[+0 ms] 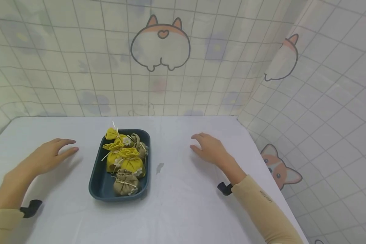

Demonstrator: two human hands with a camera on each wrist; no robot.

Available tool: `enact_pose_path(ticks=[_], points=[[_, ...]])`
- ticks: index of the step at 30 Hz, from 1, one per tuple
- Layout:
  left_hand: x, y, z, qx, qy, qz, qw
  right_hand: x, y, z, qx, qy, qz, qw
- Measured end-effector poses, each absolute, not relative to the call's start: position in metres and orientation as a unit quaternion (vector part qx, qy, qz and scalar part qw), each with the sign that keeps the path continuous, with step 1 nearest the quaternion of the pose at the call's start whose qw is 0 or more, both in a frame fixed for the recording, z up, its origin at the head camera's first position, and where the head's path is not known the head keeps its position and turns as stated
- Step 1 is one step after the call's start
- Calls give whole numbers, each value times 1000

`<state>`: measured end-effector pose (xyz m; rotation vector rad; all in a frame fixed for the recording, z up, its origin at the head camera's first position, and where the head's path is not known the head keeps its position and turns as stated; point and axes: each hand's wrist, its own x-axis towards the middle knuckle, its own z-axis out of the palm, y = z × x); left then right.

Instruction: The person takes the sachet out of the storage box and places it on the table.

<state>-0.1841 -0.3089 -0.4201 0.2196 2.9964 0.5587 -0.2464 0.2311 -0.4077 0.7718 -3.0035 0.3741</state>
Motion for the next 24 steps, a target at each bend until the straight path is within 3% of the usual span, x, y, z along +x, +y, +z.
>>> enact_pose_path(ticks=[24], points=[[-163, -257, -407, 80, 951, 297, 36, -206, 173, -388, 378, -915, 133, 54]])
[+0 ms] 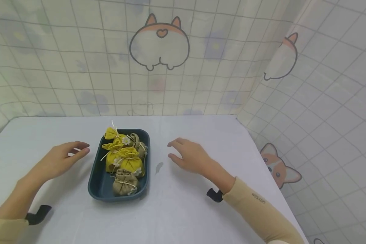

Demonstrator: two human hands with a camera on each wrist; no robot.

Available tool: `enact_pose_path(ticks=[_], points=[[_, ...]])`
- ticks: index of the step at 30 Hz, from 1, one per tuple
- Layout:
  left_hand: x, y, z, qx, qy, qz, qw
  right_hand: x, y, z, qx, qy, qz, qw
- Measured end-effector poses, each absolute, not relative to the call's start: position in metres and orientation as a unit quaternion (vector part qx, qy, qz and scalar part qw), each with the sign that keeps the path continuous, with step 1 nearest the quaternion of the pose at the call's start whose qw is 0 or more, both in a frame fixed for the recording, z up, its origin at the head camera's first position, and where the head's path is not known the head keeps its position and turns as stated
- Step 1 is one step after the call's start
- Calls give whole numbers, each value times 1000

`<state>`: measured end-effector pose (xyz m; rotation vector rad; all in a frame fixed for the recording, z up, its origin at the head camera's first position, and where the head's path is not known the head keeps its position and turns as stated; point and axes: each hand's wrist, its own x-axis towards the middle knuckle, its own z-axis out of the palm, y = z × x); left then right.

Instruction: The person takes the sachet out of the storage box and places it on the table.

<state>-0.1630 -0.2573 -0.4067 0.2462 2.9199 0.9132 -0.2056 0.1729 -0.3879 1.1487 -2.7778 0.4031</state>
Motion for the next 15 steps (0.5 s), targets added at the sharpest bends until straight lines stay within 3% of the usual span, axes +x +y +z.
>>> enact_pose_path(ticks=[15], points=[[-153, -244, -410, 78, 936, 342, 25, -186, 140, -377, 427, -884, 190, 12]])
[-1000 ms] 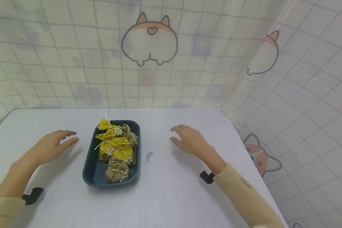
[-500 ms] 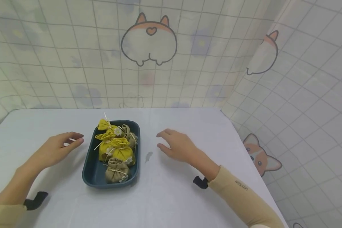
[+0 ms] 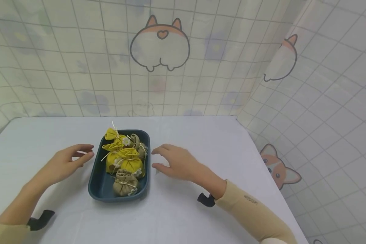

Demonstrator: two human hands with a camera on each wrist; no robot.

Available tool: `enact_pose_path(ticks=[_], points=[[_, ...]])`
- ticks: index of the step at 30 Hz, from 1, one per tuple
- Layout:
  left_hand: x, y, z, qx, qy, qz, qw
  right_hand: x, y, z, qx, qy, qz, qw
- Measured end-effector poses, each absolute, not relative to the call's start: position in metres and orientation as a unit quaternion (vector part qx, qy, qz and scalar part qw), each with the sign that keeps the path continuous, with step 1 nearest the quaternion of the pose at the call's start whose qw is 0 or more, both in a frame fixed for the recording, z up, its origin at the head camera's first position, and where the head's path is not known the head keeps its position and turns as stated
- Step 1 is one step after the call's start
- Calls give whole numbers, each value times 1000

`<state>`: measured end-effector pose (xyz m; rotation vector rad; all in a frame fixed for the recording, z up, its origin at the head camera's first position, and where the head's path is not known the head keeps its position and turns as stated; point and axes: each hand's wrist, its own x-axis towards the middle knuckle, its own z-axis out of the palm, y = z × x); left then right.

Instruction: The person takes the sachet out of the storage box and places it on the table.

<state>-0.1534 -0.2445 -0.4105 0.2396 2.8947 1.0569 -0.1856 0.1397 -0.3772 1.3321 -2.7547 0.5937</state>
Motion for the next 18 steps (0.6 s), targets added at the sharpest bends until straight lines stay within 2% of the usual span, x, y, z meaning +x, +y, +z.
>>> enact_pose_path(ticks=[11, 18], points=[[-154, -238, -416, 75, 882, 457, 88, -171, 113, -383, 461, -852, 247, -20], [-154, -233, -416, 59, 864, 488, 111, -165, 96, -398, 480, -836, 266, -11]])
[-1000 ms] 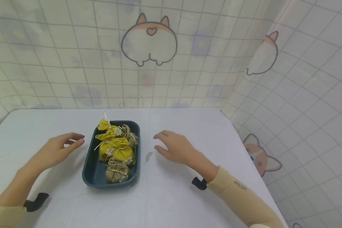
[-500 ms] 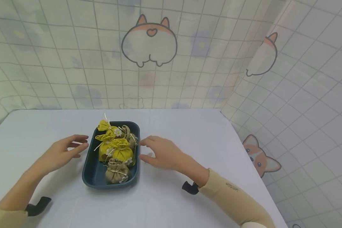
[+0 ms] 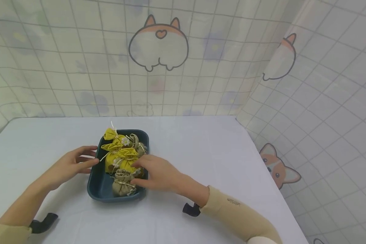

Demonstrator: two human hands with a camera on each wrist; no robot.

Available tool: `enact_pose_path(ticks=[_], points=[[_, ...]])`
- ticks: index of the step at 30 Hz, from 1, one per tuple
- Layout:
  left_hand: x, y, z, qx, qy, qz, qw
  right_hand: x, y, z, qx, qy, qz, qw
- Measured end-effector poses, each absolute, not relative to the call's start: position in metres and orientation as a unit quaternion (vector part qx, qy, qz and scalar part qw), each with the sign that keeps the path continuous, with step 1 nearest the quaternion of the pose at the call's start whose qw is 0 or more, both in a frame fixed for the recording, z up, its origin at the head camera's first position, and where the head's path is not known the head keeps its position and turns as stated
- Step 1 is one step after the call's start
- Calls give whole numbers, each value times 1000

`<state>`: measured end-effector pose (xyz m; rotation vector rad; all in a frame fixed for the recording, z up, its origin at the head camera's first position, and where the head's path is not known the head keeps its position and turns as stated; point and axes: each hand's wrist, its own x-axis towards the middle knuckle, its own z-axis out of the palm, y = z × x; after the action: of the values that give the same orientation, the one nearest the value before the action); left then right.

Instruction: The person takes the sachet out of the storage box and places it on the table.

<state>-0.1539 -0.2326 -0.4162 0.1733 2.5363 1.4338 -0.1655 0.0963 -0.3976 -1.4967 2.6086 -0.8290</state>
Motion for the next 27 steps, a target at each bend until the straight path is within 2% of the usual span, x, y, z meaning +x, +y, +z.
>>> enact_pose_path(ticks=[8, 24, 27], points=[[-156, -231, -418, 55, 838, 526, 137, -158, 84, -407, -481, 836, -263, 4], [-156, -232, -419, 57, 824, 544, 148, -155, 67, -416, -498, 818, -287, -21], [-156, -232, -419, 57, 824, 544, 149, -154, 66, -417, -501, 812, -299, -12]])
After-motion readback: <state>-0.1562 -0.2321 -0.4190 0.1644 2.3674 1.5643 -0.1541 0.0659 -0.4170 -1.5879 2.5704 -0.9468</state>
